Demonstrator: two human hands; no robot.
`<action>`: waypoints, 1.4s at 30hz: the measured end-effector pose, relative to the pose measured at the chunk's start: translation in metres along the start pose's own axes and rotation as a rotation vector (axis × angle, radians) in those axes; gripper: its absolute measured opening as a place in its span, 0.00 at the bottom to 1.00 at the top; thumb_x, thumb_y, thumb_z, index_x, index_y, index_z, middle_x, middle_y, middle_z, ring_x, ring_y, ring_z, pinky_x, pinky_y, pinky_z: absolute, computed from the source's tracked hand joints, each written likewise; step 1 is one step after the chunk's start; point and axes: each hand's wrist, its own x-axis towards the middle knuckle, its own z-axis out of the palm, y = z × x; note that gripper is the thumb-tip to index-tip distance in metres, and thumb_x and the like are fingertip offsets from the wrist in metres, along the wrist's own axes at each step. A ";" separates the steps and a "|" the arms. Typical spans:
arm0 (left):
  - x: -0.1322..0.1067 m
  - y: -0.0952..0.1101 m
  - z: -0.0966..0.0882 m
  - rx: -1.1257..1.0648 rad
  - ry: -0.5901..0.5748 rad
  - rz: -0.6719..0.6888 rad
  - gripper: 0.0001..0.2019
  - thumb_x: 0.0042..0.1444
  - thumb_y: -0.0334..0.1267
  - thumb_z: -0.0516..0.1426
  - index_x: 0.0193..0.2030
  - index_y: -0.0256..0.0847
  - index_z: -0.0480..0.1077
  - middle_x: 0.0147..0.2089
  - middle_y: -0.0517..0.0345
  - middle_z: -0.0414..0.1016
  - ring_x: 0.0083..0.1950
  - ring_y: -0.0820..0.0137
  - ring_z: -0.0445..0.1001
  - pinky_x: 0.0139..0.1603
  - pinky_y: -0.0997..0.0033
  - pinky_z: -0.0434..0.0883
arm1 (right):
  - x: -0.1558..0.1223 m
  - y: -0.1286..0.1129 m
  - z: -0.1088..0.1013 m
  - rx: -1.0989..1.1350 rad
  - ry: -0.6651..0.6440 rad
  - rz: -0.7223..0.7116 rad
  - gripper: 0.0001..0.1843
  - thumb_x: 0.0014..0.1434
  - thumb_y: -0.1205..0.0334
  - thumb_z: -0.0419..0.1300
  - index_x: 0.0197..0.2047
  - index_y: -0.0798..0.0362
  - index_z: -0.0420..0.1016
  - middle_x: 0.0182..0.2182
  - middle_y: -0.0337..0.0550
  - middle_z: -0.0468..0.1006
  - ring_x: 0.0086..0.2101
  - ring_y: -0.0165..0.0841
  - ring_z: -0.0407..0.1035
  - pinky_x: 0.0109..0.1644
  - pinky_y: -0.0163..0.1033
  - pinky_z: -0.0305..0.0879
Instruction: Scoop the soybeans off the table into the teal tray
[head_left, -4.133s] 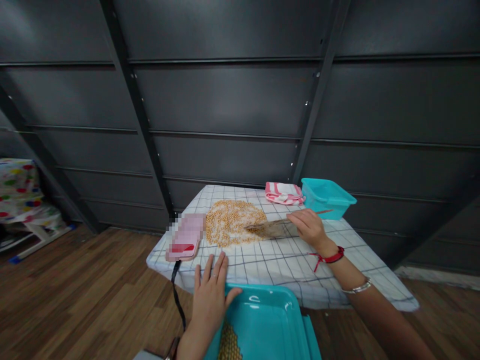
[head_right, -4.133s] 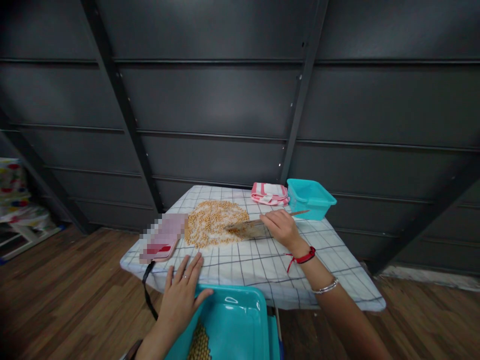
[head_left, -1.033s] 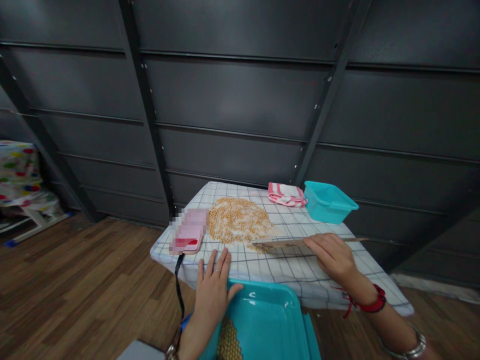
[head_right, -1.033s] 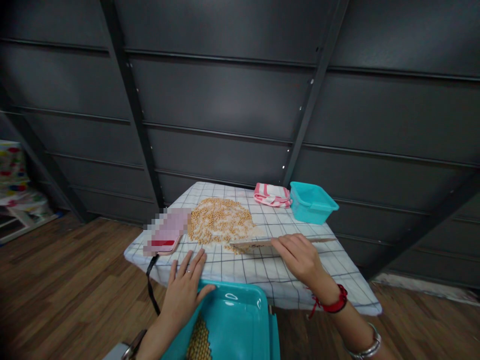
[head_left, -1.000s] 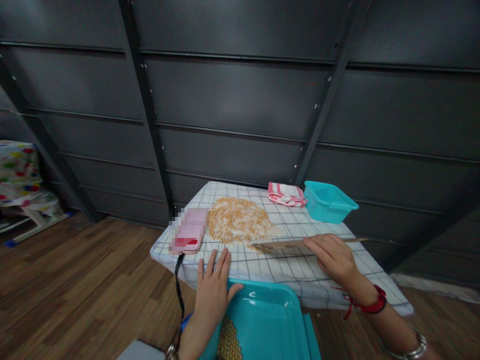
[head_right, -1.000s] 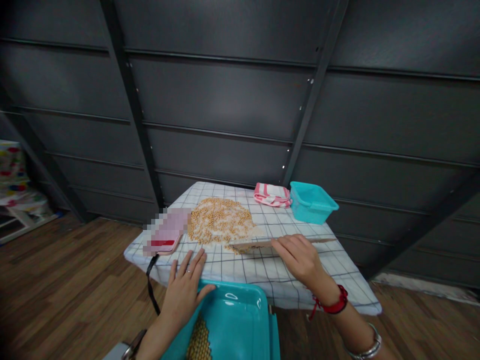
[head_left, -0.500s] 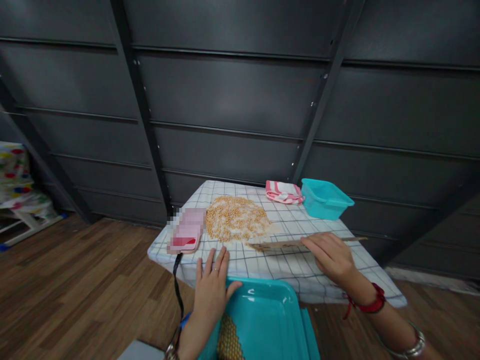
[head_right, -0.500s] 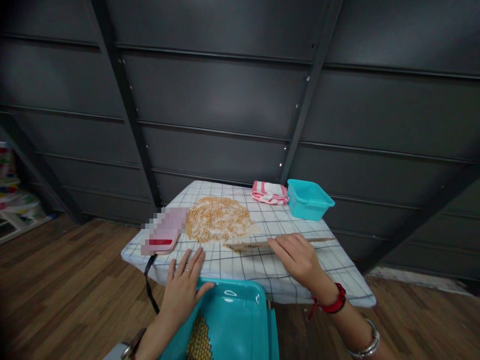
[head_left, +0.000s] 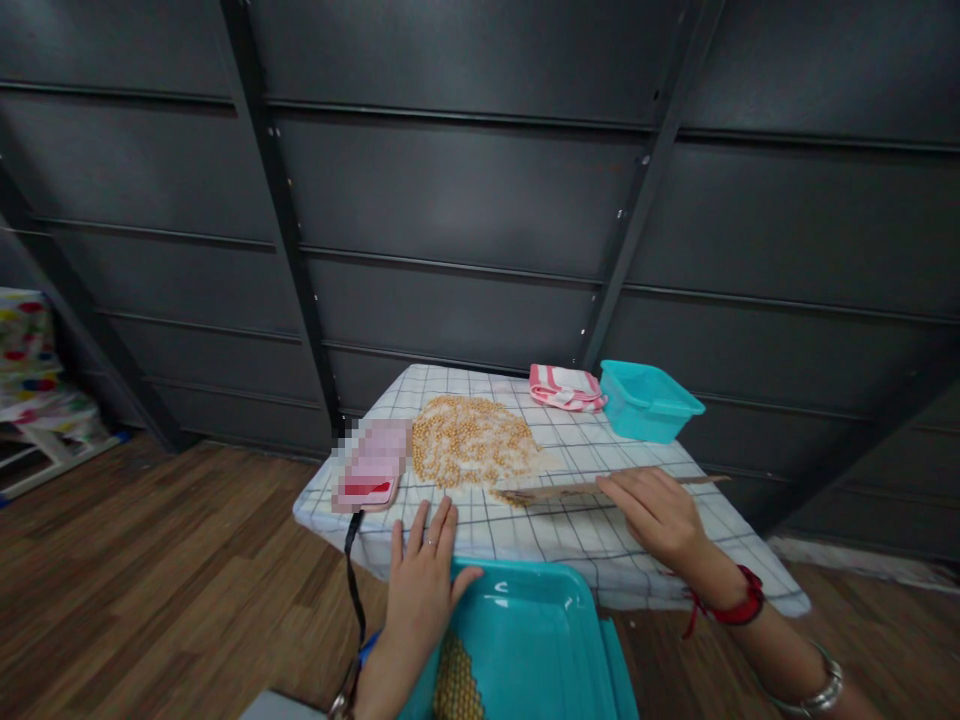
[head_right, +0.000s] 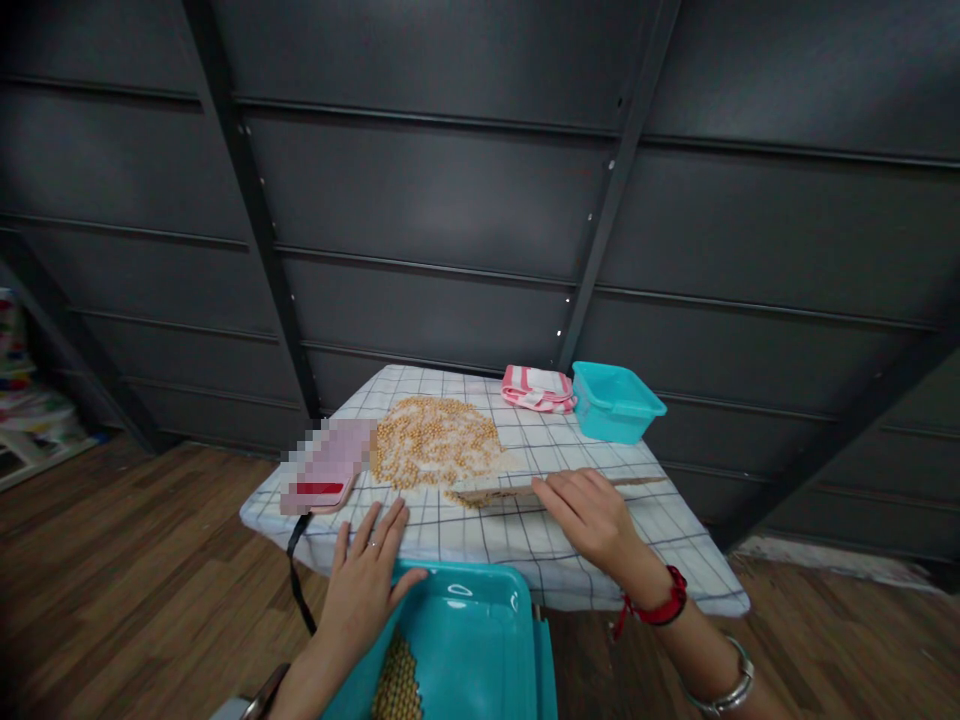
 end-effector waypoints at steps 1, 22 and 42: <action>0.000 0.000 0.000 -0.001 0.000 0.001 0.33 0.51 0.60 0.41 0.57 0.41 0.57 0.58 0.51 0.63 0.58 0.55 0.59 0.55 0.47 0.54 | 0.000 -0.001 -0.001 0.012 0.005 -0.003 0.16 0.55 0.78 0.46 0.44 0.58 0.65 0.31 0.46 0.73 0.33 0.32 0.65 0.35 0.38 0.61; 0.001 0.001 -0.001 -0.018 -0.019 -0.009 0.34 0.51 0.60 0.40 0.58 0.40 0.55 0.58 0.50 0.62 0.58 0.55 0.58 0.56 0.47 0.53 | 0.002 -0.007 -0.010 -0.023 0.026 0.011 0.15 0.54 0.79 0.46 0.42 0.58 0.66 0.29 0.47 0.74 0.32 0.32 0.66 0.35 0.39 0.62; 0.002 0.001 -0.004 -0.024 -0.049 -0.016 0.33 0.51 0.61 0.41 0.57 0.41 0.56 0.58 0.50 0.62 0.58 0.55 0.58 0.56 0.47 0.52 | -0.005 -0.009 -0.020 -0.059 -0.071 0.011 0.16 0.56 0.78 0.44 0.41 0.56 0.66 0.28 0.43 0.74 0.30 0.30 0.65 0.35 0.37 0.61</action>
